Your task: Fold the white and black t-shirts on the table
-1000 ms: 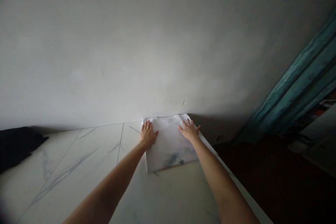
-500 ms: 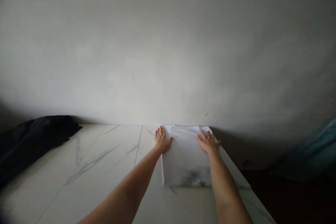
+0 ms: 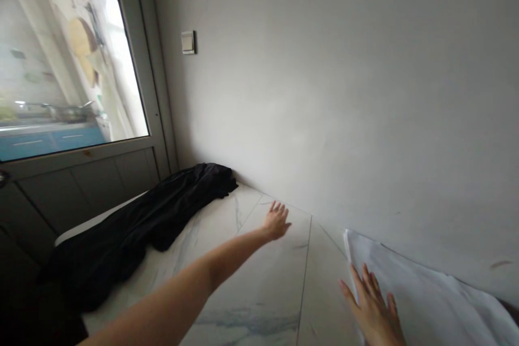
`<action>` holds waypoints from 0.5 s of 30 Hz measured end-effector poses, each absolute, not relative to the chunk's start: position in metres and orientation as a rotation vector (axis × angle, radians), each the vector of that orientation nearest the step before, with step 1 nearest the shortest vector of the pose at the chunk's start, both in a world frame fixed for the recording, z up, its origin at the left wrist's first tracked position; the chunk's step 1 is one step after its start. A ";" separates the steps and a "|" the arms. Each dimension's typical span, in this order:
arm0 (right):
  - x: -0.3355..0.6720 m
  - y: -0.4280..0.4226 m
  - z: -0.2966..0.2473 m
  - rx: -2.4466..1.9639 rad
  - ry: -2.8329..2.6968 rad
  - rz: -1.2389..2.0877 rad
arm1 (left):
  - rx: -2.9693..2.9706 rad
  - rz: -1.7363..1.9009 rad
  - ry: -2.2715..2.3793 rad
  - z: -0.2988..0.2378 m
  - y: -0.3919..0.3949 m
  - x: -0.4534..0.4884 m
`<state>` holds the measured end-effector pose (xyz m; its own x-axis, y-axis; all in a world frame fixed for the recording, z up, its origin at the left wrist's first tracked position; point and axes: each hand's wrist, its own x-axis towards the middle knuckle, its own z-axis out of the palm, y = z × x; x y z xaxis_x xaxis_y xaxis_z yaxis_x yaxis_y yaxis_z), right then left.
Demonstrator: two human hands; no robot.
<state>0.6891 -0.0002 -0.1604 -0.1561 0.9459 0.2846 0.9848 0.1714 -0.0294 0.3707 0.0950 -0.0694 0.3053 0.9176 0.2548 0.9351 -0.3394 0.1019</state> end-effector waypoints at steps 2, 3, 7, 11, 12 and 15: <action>0.671 -0.008 -0.168 -1.929 -2.190 -0.267 | -2.378 -0.424 -1.870 -0.056 0.093 0.297; 0.666 -0.010 -0.170 -1.969 -2.162 -0.269 | -2.307 -0.429 -1.933 -0.051 0.092 0.261; 0.661 -0.011 -0.173 -2.053 -2.134 -0.194 | -1.927 -0.506 -2.182 -0.039 0.089 0.137; 0.662 -0.010 -0.167 -2.102 -2.074 -0.099 | -1.625 -0.612 -2.352 -0.036 0.093 0.061; 0.661 -0.010 -0.165 -2.111 -2.061 -0.078 | -1.578 -0.641 -2.387 -0.037 0.096 0.050; 0.654 -0.010 -0.159 -2.136 -2.019 -0.031 | -1.475 -0.733 -2.491 -0.042 0.105 0.027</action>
